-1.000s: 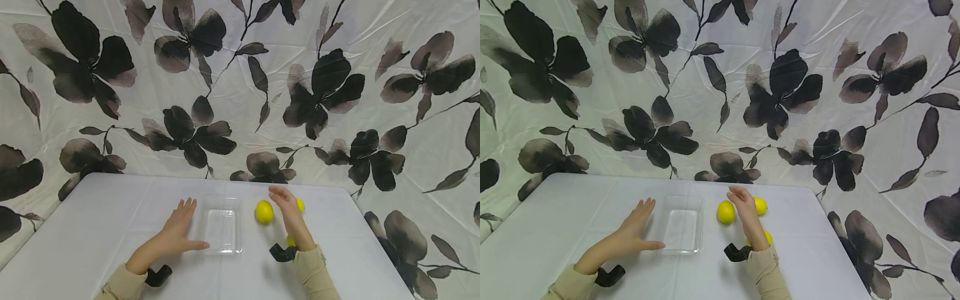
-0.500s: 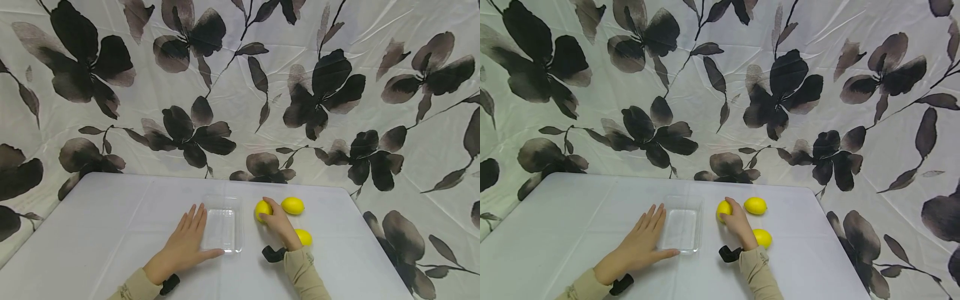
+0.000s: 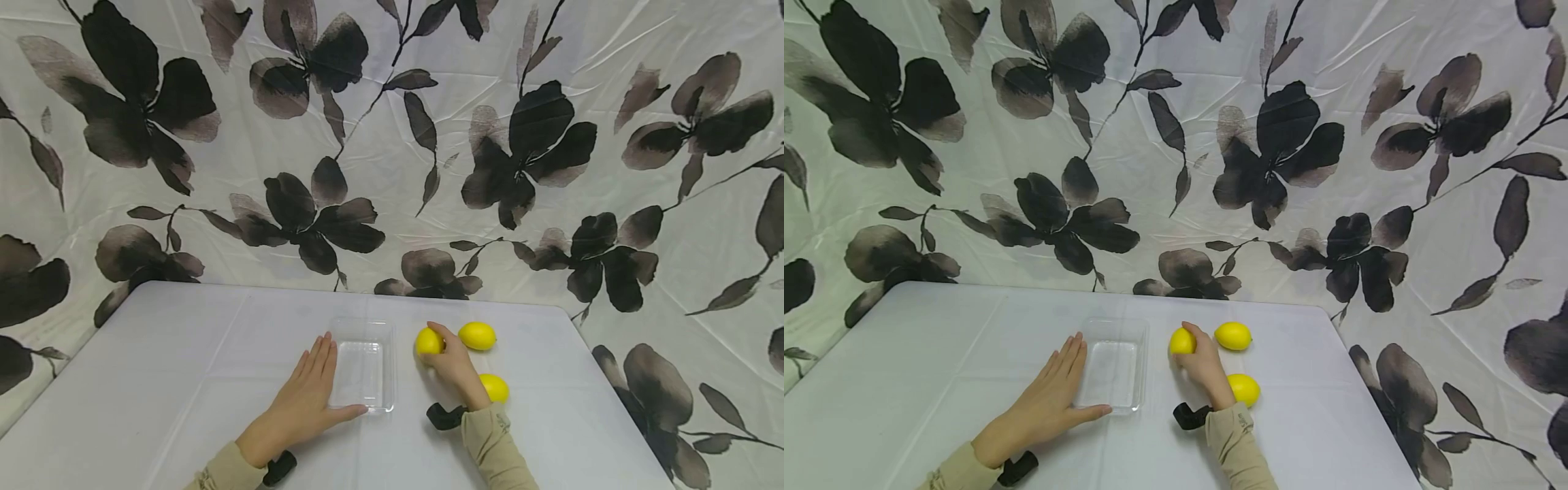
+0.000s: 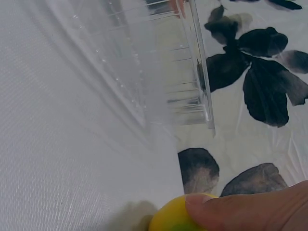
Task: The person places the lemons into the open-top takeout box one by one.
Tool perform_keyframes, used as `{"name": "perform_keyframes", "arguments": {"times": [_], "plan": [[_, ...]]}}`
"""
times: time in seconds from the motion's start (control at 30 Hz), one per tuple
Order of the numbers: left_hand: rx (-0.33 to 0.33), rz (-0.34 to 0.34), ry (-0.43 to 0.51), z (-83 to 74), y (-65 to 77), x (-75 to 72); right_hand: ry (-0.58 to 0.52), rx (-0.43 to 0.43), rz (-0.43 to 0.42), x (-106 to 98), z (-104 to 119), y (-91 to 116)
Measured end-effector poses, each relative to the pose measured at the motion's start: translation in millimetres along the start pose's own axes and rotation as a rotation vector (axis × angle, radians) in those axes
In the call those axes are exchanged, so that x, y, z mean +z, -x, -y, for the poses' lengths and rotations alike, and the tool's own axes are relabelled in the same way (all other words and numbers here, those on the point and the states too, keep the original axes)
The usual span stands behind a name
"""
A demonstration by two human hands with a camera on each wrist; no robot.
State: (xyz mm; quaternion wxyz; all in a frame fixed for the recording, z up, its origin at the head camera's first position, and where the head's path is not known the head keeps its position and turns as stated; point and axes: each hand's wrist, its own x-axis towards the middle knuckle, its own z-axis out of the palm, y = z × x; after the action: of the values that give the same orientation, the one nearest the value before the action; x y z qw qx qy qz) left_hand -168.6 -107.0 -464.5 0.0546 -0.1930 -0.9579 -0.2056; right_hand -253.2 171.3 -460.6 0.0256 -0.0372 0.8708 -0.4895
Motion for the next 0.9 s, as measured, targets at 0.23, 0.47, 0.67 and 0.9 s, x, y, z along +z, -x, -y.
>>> {"name": "perform_keyframes", "arguments": {"times": [0.23, 0.47, 0.67, 0.9], "plan": [[-0.017, -0.028, 0.028, 1.7, 1.6, 5.8, -0.012, -0.007, -0.046, 2.4, -2.2, -0.6], [-0.015, -0.027, 0.043, 2.1, 1.0, 5.8, -0.044, 0.011, -0.072, 0.6, -1.9, -0.8], [-0.021, 0.003, 0.047, 3.1, -0.4, 3.6, -0.081, 0.010, -0.082, 0.1, 7.2, -3.1], [-0.011, -0.002, 0.054, 4.2, -1.4, 4.4, -0.067, -0.030, -0.125, -2.0, 20.9, -7.5]]}}
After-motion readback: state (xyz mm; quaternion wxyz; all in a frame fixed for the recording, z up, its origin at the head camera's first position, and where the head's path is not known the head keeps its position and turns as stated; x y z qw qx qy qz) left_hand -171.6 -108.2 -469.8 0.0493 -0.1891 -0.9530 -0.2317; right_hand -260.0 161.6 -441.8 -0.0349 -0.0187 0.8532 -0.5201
